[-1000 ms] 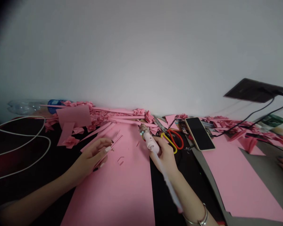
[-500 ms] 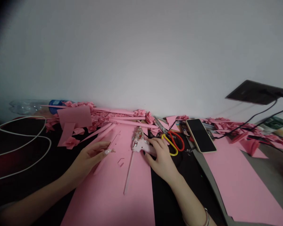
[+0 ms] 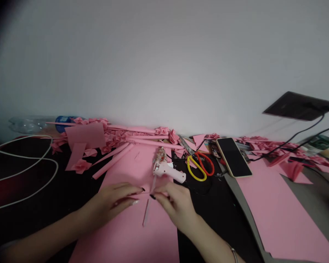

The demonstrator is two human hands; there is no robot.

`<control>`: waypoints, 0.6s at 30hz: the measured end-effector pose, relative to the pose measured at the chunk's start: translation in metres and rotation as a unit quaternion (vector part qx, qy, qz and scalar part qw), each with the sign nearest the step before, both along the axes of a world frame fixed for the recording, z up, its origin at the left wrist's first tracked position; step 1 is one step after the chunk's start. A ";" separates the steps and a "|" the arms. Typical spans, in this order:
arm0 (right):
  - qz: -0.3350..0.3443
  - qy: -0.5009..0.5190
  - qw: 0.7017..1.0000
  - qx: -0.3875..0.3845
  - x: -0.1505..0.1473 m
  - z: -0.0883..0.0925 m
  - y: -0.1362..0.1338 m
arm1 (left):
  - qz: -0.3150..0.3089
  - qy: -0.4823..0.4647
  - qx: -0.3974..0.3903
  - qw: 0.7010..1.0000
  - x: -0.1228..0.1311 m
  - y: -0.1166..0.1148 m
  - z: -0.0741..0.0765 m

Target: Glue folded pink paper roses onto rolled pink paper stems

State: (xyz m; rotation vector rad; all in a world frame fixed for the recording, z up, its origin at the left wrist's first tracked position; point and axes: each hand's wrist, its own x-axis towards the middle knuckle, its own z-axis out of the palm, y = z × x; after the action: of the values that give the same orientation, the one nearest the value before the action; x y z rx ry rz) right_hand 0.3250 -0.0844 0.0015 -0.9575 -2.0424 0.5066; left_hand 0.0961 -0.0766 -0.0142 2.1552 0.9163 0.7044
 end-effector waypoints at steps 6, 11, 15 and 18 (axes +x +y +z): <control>-0.010 -0.022 0.997 -0.073 0.018 0.006 0.015 | 0.039 0.072 0.102 0.991 -0.020 0.018 -0.001; 0.026 -0.078 0.993 -0.080 0.016 0.006 0.014 | 0.030 0.096 0.133 0.986 -0.024 0.021 -0.006; 0.036 -0.093 0.994 -0.038 0.015 0.002 0.011 | 0.009 0.072 0.147 0.987 -0.025 0.021 -0.013; 0.056 -0.101 0.993 0.006 0.017 0.000 0.011 | 0.004 0.045 0.168 0.985 -0.025 0.020 -0.015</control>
State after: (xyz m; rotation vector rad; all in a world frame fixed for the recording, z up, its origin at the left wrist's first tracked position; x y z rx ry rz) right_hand 0.3418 -0.0736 0.0012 -0.9220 -2.2874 0.4726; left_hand 0.0715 -0.0561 -0.0291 2.4974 0.9053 0.8206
